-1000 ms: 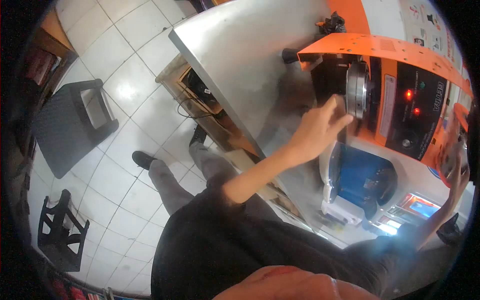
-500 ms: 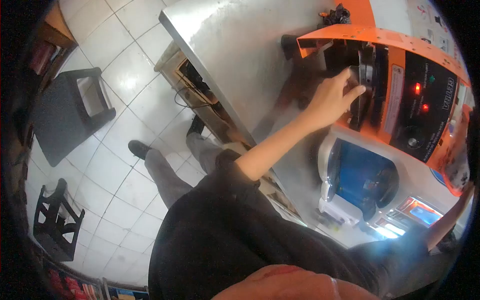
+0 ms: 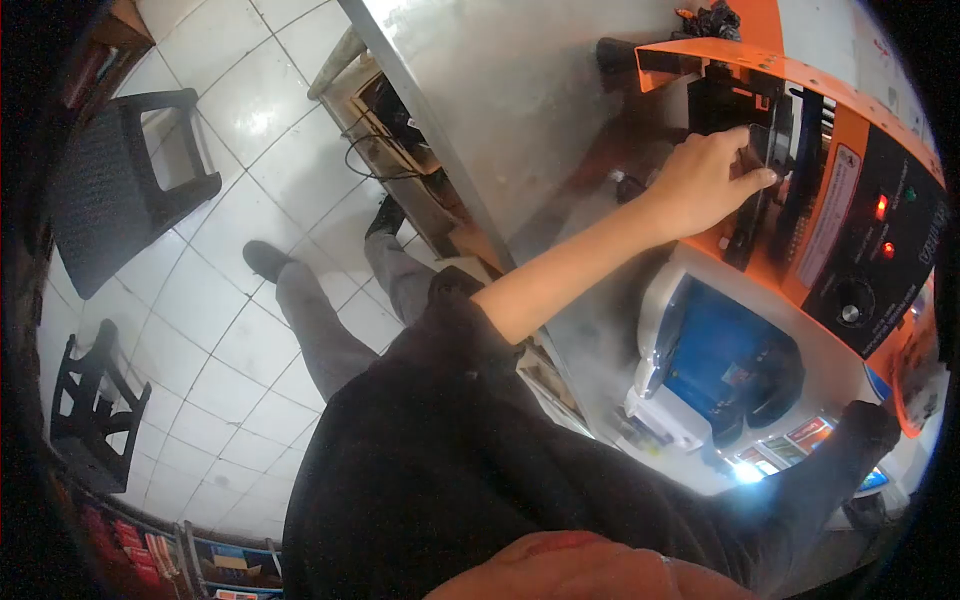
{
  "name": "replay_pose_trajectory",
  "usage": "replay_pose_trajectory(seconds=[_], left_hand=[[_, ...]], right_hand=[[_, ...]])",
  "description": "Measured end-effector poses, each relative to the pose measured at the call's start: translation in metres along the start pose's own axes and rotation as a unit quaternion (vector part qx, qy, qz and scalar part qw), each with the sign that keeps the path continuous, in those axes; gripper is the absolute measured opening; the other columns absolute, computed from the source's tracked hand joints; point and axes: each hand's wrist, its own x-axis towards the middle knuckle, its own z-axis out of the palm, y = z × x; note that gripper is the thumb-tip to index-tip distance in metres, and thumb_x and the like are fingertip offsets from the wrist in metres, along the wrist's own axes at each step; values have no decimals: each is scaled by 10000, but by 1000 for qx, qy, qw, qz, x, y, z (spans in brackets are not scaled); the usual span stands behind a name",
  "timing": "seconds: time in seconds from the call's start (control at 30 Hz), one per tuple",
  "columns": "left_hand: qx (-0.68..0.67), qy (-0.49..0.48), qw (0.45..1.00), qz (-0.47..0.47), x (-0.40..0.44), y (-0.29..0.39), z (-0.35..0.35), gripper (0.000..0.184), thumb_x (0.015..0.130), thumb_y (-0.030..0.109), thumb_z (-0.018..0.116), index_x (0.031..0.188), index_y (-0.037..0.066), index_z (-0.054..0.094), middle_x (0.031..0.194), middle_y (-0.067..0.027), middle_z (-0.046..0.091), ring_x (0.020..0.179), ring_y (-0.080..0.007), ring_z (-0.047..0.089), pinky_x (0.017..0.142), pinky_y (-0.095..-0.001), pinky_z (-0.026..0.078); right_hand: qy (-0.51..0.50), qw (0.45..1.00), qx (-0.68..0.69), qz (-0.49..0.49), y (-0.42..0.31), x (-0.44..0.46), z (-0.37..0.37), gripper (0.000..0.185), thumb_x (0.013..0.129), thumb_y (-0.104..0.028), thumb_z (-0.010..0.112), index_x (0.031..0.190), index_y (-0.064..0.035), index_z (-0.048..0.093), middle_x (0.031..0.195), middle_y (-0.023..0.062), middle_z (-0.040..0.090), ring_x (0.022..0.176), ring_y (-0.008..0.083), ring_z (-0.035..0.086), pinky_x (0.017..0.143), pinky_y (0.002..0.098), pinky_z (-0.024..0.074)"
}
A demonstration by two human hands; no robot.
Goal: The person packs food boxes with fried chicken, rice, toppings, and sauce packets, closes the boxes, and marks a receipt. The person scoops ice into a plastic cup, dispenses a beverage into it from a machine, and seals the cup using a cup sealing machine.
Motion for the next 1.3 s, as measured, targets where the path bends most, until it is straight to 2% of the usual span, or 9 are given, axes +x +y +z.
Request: replay_pose_trajectory(seconds=[0.3,0.7,0.83,0.97,1.03,1.07,1.13,1.2,1.3], left_hand=[[-42,5,999,-1,-2,-1,2,277,868,244,648,931,-20,589,802,-163,684,664,-215,684,620,-318,517],[-15,-15,1000,-20,-4,7,2,273,884,225,631,993,-17,571,838,-149,691,658,-194,684,593,-297,541],[-5,-7,999,-48,-5,11,2,325,879,233,637,1090,-7,574,876,-156,689,679,-190,681,610,-286,551],[-19,-18,996,-89,-8,26,1,363,885,221,633,1157,-7,557,908,-135,683,725,-176,676,626,-286,565],[-35,0,996,-81,-7,23,8,322,876,210,639,1105,-3,565,850,-135,683,682,-181,672,614,-295,551],[-61,23,996,-69,-6,20,9,281,867,199,645,1053,1,573,792,-135,684,638,-186,668,601,-304,538],[-36,1,996,-80,-5,16,8,331,875,196,637,1123,-9,557,822,-129,685,681,-172,668,617,-296,552],[-64,-24,992,-110,-3,19,8,384,918,170,585,1235,-20,482,1008,-116,646,866,-162,647,690,-303,590],[-52,-24,991,-121,-3,23,11,380,915,177,588,1215,-35,490,957,-122,655,804,-156,644,681,-297,577]], right_hand=[[17,998,44,40,16,3,-2,248,913,-311,490,985,-84,423,907,56,402,776,192,381,683,330,339],[91,969,180,144,46,0,-10,199,929,-287,454,836,-111,442,727,6,391,592,138,364,542,286,336],[182,897,346,209,56,1,-18,217,935,-278,442,786,-121,448,667,-10,387,530,120,358,495,271,335],[314,745,538,239,58,-5,-29,249,940,-270,429,736,-130,454,608,-27,384,469,103,353,447,256,334],[347,672,621,204,62,-19,-31,269,943,-266,423,711,-134,457,578,-35,382,438,94,350,424,248,334],[286,667,679,112,70,-31,-34,278,946,-258,423,699,-130,431,590,-39,386,420,86,333,402,236,316],[339,655,666,113,9,-49,-33,287,958,-259,407,703,-129,413,598,-40,377,414,79,319,387,230,301],[390,647,645,115,-37,-81,-37,296,970,-260,391,706,-127,396,607,-41,368,408,73,305,372,225,286],[362,648,668,46,-81,-148,-33,370,925,-379,381,627,-165,426,545,-22,393,463,119,360,500,322,341]])
